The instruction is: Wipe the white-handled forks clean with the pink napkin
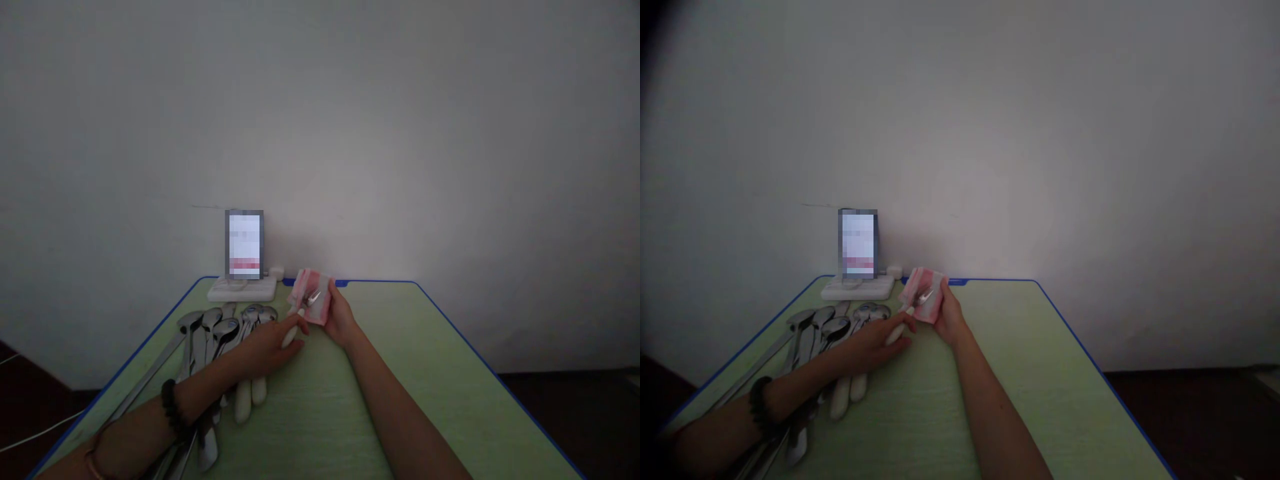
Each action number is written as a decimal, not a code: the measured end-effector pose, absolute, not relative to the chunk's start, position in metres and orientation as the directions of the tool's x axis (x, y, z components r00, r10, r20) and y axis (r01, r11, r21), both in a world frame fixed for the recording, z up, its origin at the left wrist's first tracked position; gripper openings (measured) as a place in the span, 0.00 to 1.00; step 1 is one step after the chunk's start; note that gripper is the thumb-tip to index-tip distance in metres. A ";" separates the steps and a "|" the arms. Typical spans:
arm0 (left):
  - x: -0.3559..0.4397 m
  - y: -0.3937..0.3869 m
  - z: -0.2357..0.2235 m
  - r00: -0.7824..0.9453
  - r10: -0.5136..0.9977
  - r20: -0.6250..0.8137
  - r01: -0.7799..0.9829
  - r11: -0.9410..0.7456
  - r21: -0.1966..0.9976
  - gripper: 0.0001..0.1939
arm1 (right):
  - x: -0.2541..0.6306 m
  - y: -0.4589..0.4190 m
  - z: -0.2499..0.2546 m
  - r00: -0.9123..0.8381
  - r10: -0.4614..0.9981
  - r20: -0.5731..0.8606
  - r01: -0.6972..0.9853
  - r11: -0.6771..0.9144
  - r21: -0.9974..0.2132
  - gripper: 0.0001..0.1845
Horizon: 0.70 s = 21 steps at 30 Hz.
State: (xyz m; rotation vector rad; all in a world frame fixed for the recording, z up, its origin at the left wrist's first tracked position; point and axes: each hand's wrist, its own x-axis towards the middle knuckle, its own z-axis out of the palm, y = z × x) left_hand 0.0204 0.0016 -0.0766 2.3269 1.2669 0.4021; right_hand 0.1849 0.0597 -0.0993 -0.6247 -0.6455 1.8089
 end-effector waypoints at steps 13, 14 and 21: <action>0.022 0.000 -0.074 0.532 0.846 0.025 0.724 -0.471 0.504 0.12 | 0.186 0.063 -0.103 -0.275 0.958 -0.076 -0.696 -0.253 -0.672 0.26; 0.021 0.001 -0.074 0.534 0.845 0.021 0.725 -0.471 0.502 0.12 | 0.186 0.063 -0.102 -0.269 0.961 -0.066 -0.710 -0.244 -0.660 0.26; 0.019 0.000 -0.077 0.517 0.855 0.033 0.702 -0.446 0.555 0.22 | 0.188 0.064 -0.101 -0.244 0.969 -0.034 -0.766 -0.214 -0.606 0.25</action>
